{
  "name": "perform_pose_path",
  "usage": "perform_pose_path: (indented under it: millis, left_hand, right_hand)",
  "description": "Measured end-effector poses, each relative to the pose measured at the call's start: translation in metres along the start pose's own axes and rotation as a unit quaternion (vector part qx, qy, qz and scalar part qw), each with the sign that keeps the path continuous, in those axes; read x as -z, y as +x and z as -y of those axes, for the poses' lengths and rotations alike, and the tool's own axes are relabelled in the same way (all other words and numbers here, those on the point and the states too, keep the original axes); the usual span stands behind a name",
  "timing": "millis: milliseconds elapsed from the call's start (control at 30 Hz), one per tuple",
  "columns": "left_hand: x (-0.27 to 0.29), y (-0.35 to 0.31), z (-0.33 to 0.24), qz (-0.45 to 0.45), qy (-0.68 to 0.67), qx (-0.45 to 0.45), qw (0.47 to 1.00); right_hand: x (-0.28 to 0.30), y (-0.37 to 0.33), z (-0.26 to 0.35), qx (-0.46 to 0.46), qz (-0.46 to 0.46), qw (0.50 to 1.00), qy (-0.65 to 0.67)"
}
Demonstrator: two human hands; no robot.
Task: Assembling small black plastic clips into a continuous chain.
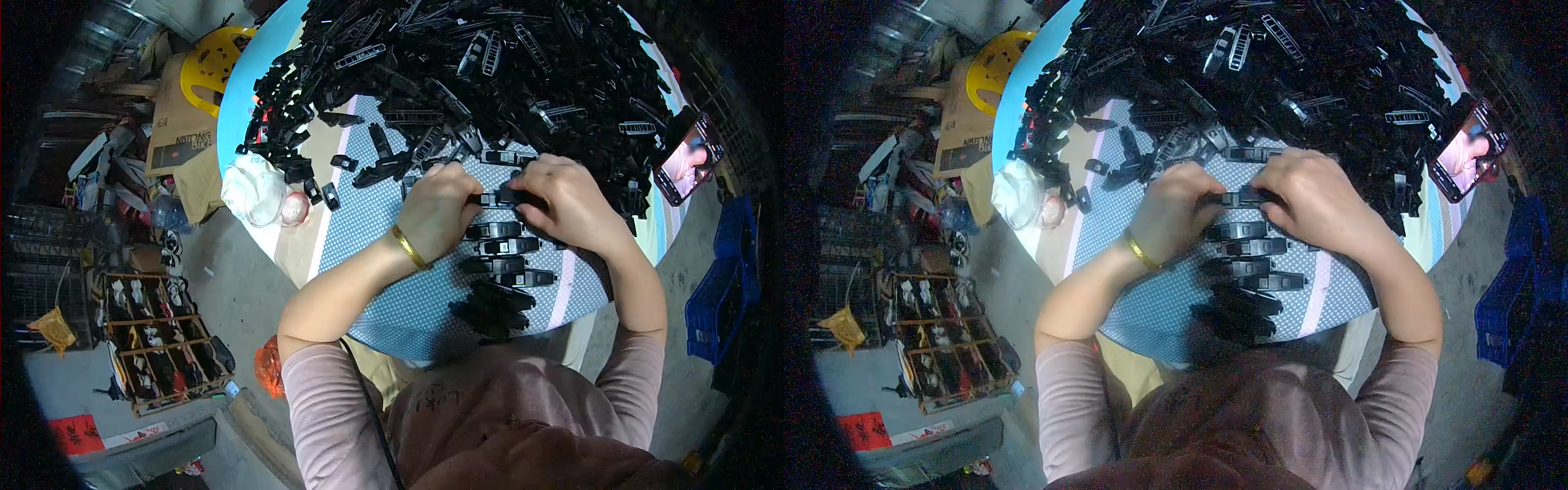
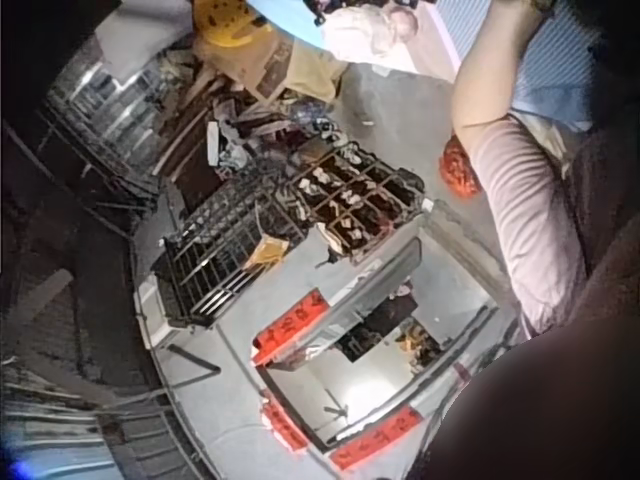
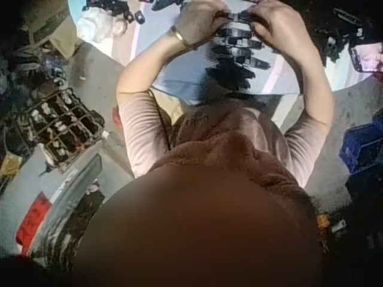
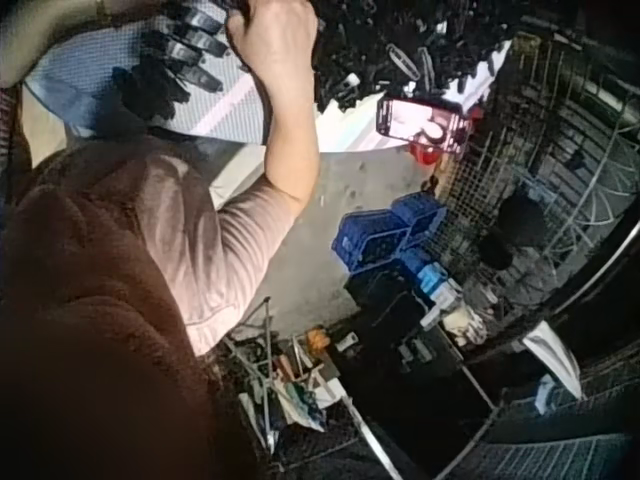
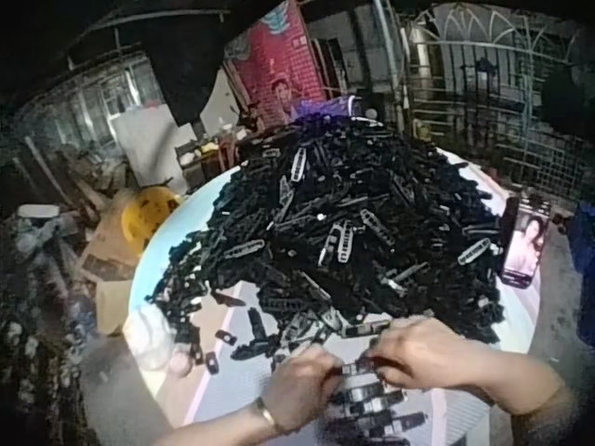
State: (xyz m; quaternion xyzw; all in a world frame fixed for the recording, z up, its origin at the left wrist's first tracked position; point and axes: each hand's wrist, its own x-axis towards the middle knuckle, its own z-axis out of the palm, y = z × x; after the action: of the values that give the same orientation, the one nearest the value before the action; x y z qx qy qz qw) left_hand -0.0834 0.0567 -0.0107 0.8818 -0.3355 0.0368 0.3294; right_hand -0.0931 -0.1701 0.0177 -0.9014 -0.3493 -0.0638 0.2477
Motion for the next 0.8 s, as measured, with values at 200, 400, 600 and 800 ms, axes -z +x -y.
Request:
perform_pose_path:
  millis: [200, 400, 600, 800]
  left_hand:
    - [-0.002, 0.003, 0.007, -0.031, 0.012, -0.035, 0.999]
    - [-0.009, 0.005, 0.006, -0.021, -0.005, -0.08, 0.997]
    - [0.004, 0.009, -0.001, 0.1, -0.044, -0.077, 0.991]
    - [-0.004, 0.019, 0.006, -0.087, -0.013, -0.103, 0.991]
  right_hand:
    - [0.003, -0.003, -0.001, -0.001, 0.012, 0.999, -0.051]
    - [-0.017, 0.002, -0.01, 0.041, 0.005, 0.998, 0.056]
    - [-0.015, 0.006, -0.01, -0.002, -0.003, 0.996, 0.088]
    - [-0.024, 0.007, -0.015, -0.052, -0.067, 0.983, -0.162]
